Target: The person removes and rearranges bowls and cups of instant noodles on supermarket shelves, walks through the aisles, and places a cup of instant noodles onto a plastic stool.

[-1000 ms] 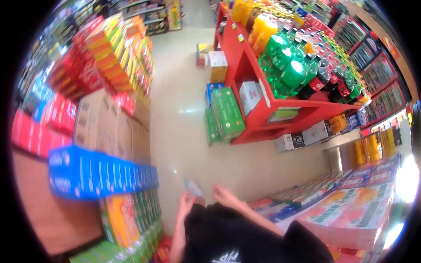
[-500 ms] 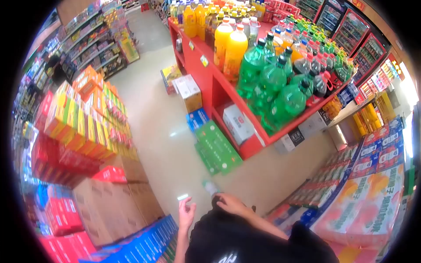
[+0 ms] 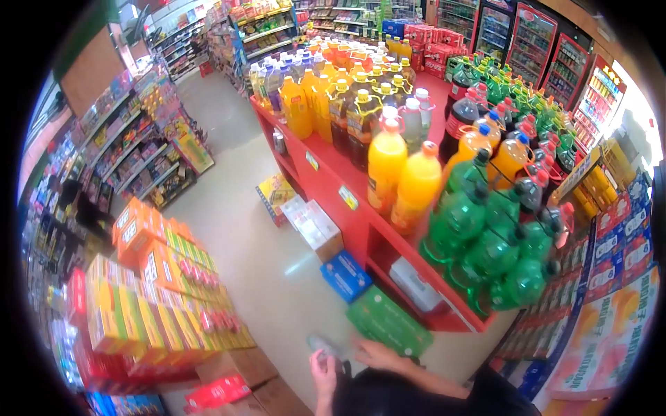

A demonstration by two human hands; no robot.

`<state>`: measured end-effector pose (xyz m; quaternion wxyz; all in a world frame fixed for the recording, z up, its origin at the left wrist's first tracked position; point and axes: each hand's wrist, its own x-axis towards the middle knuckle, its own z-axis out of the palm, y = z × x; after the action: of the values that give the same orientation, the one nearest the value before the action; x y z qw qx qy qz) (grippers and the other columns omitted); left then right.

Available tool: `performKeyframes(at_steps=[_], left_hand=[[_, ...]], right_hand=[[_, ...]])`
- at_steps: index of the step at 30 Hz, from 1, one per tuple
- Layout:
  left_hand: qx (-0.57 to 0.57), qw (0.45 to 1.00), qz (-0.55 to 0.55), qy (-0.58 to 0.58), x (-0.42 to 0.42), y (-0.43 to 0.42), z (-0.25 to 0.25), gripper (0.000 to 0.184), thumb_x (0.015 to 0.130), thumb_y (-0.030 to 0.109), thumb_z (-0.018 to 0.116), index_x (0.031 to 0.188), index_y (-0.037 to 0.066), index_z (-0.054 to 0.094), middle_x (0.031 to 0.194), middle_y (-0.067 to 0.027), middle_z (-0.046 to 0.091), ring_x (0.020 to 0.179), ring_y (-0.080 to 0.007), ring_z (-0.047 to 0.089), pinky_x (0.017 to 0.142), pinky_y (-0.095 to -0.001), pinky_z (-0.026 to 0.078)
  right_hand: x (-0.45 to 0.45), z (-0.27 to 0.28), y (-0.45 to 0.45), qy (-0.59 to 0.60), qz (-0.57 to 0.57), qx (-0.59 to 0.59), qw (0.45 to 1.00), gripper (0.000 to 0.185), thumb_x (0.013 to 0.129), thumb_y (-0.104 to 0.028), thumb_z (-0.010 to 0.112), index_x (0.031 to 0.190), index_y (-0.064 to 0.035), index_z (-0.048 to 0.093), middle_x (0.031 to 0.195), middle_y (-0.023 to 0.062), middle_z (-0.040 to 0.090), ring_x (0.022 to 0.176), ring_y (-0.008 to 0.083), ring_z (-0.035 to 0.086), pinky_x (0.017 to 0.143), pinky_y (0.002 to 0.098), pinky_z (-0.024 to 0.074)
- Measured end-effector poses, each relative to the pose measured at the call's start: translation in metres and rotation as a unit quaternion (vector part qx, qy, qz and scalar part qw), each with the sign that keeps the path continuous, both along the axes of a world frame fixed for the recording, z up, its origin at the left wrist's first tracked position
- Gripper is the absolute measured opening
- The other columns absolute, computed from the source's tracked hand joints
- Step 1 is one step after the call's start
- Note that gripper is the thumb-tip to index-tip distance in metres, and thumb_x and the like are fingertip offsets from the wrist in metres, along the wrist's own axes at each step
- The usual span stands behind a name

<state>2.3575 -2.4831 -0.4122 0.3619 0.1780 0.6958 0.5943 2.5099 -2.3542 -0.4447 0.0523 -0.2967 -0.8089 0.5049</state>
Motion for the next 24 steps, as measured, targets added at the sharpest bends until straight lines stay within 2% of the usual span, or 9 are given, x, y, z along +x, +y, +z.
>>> performKeyframes(at_steps=[2,4,8,11,12,13,16,17,24], left_hand=[[-0.026,0.998,-0.003,0.055,-0.037,0.013,-0.015,0.036,0.091,0.009,0.065,0.124,0.002,0.052,0.117,-0.0087,0.05,0.1,-0.0175,0.058,0.082,-0.0298,0.052],[-0.038,0.996,-0.055,0.055,-0.082,0.039,-0.015,0.038,0.09,0.009,0.065,0.125,0.003,0.051,0.119,-0.0092,0.051,0.103,-0.0193,0.059,0.083,-0.0316,0.053],[-0.019,0.989,-0.109,0.098,-0.194,0.096,-0.009,0.041,0.089,0.01,0.066,0.126,0.003,0.051,0.123,-0.0108,0.05,0.107,-0.0218,0.058,0.084,-0.0327,0.053],[0.001,0.981,-0.113,0.157,-0.279,0.127,-0.006,0.042,0.088,0.01,0.066,0.126,0.003,0.051,0.126,-0.0122,0.05,0.108,-0.0232,0.057,0.085,-0.0335,0.053],[-0.01,0.984,-0.109,0.144,-0.3,0.134,0.0,0.041,0.089,0.011,0.066,0.127,0.003,0.05,0.126,-0.0113,0.049,0.109,-0.0224,0.057,0.085,-0.0331,0.053],[-0.02,0.985,-0.106,0.133,-0.324,0.145,0.007,0.041,0.09,0.012,0.065,0.127,0.004,0.05,0.127,-0.0104,0.049,0.109,-0.0216,0.057,0.085,-0.0328,0.052],[-0.026,0.987,-0.098,0.122,-0.393,0.176,0.011,0.041,0.093,0.013,0.064,0.13,0.003,0.048,0.129,-0.0107,0.05,0.115,-0.0225,0.055,0.09,-0.0344,0.051],[-0.019,0.989,-0.091,0.114,-0.415,0.186,0.006,0.041,0.093,0.013,0.063,0.13,0.003,0.048,0.129,-0.0113,0.05,0.117,-0.0226,0.055,0.092,-0.0347,0.05],[-0.023,0.995,-0.07,0.062,-0.57,0.27,-0.046,0.041,0.091,0.012,0.066,0.128,0.001,0.05,0.124,-0.0149,0.057,0.116,-0.0252,0.057,0.095,-0.0385,0.05]], right_hand=[[-0.038,-0.019,0.014,-0.015,-0.027,-0.019,0.999,0.05,0.091,-0.035,0.064,0.127,-0.0014,0.055,0.111,0.021,0.064,0.099,0.0344,0.063,0.086,0.0419,0.0506],[-0.082,-0.022,0.032,-0.017,-0.05,-0.024,0.998,0.051,0.09,-0.035,0.065,0.127,-0.0017,0.056,0.11,0.0208,0.064,0.099,0.0337,0.064,0.086,0.0418,0.0507],[-0.183,-0.003,0.082,-0.036,-0.114,-0.058,0.991,0.049,0.09,-0.035,0.064,0.127,-0.002,0.056,0.106,0.0194,0.065,0.098,0.033,0.064,0.087,0.041,0.0501],[-0.259,-0.011,0.112,-0.029,-0.132,-0.014,0.991,0.049,0.091,-0.033,0.064,0.125,0.0005,0.057,0.107,0.0211,0.066,0.097,0.0323,0.065,0.085,0.0403,0.0513],[-0.279,-0.011,0.118,-0.035,-0.13,0.002,0.991,0.049,0.091,-0.033,0.064,0.125,0.0009,0.056,0.108,0.0214,0.066,0.097,0.0323,0.065,0.085,0.0401,0.0516],[-0.301,0.014,0.134,-0.038,-0.122,-0.047,0.991,0.048,0.091,-0.031,0.064,0.125,0.0019,0.056,0.108,0.0202,0.067,0.097,0.0306,0.066,0.083,0.0392,0.0524],[-0.359,0.02,0.163,0.033,-0.16,-0.096,0.982,0.047,0.091,-0.028,0.064,0.125,0.0023,0.056,0.104,0.0177,0.068,0.095,0.0272,0.066,0.081,0.0376,0.0529],[-0.375,0.019,0.175,0.025,-0.159,-0.069,0.985,0.046,0.091,-0.028,0.065,0.124,0.0023,0.056,0.101,0.0157,0.068,0.092,0.0242,0.066,0.081,0.0363,0.0529],[-0.499,-0.012,0.259,0.029,-0.191,-0.089,0.977,0.048,0.091,-0.03,0.064,0.126,0.0013,0.055,0.1,0.0141,0.067,0.088,0.0239,0.066,0.079,0.0364,0.0527]])
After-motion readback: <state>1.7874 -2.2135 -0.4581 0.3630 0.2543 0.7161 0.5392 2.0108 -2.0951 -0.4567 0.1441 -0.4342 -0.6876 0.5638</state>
